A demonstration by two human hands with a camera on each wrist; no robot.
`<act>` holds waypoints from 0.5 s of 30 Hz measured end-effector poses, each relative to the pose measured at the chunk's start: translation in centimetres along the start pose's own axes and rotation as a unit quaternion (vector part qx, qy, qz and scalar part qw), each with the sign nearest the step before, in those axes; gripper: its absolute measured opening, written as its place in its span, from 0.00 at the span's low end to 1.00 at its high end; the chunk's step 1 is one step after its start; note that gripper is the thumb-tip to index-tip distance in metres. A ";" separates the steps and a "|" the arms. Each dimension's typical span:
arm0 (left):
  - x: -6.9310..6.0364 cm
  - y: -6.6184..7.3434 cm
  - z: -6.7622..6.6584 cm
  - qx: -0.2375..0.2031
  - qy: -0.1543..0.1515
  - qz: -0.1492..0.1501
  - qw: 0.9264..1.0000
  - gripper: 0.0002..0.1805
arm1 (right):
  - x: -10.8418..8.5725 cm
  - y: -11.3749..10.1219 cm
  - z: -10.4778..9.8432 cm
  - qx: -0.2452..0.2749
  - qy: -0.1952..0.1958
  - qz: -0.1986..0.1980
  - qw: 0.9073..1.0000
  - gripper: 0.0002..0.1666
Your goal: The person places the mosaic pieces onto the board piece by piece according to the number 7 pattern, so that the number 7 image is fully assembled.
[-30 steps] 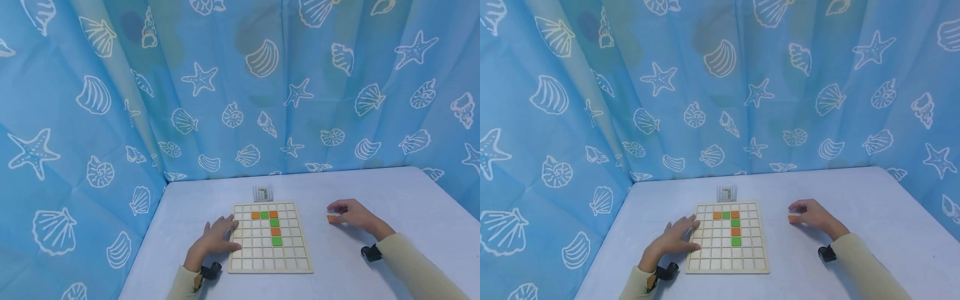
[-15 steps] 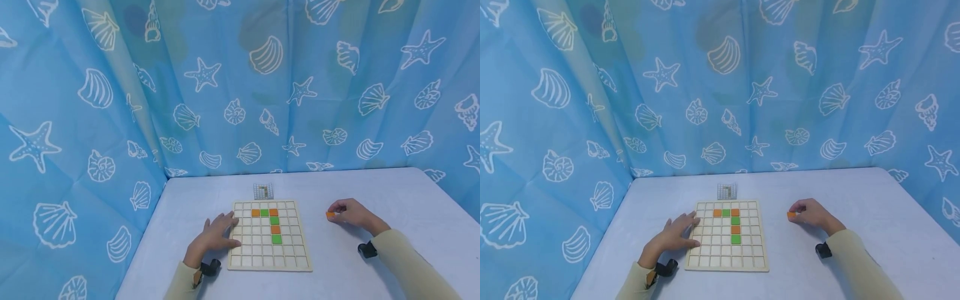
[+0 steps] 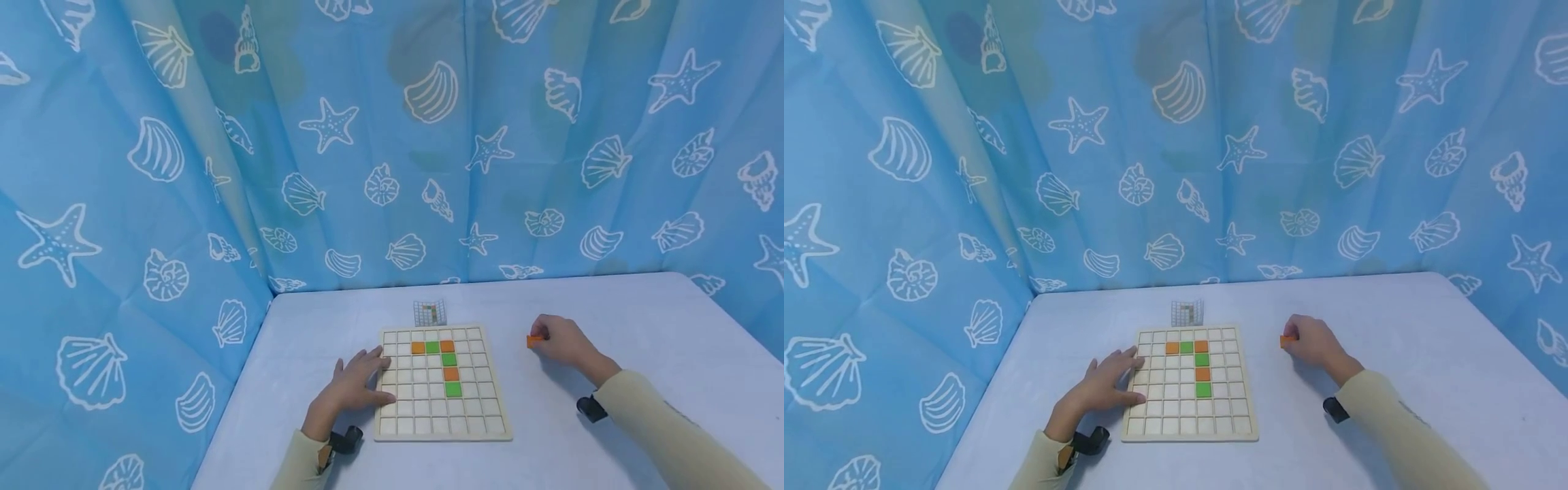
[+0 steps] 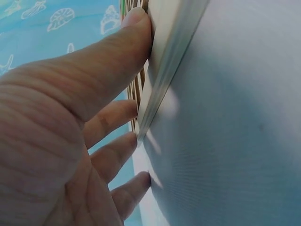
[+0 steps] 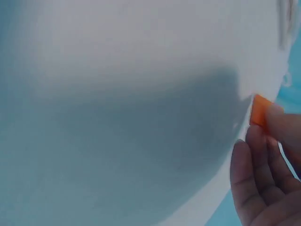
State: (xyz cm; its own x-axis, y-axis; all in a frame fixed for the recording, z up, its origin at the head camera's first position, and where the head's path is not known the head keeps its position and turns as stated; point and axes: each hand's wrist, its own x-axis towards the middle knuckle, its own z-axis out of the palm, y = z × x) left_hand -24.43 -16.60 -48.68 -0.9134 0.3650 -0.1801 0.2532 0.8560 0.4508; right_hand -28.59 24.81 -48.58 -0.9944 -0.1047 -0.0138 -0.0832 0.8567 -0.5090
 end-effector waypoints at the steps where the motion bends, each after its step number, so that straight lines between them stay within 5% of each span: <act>1: 0.0 -0.1 0.1 0.000 0.000 0.000 1.000 0.41 | 0.0 -0.4 0.1 -0.002 0.008 0.000 1.000 0.09; 8: -0.1 0.0 0.3 0.005 -0.002 -0.002 1.000 0.42 | -0.9 -4.5 1.1 0.072 0.023 -0.003 0.997 0.09; 15: -0.1 0.3 0.1 0.004 0.007 -0.001 1.000 0.42 | -3.1 -9.3 3.7 0.146 -0.031 0.006 0.989 0.03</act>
State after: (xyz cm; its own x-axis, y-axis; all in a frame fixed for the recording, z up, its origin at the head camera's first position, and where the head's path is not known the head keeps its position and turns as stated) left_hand -24.22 -16.42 -48.59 -0.9188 0.3571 -0.1684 0.2532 0.8603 0.4425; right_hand -24.51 15.33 -47.01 -0.9884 -0.1347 -0.0695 -0.0406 0.6771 -0.7347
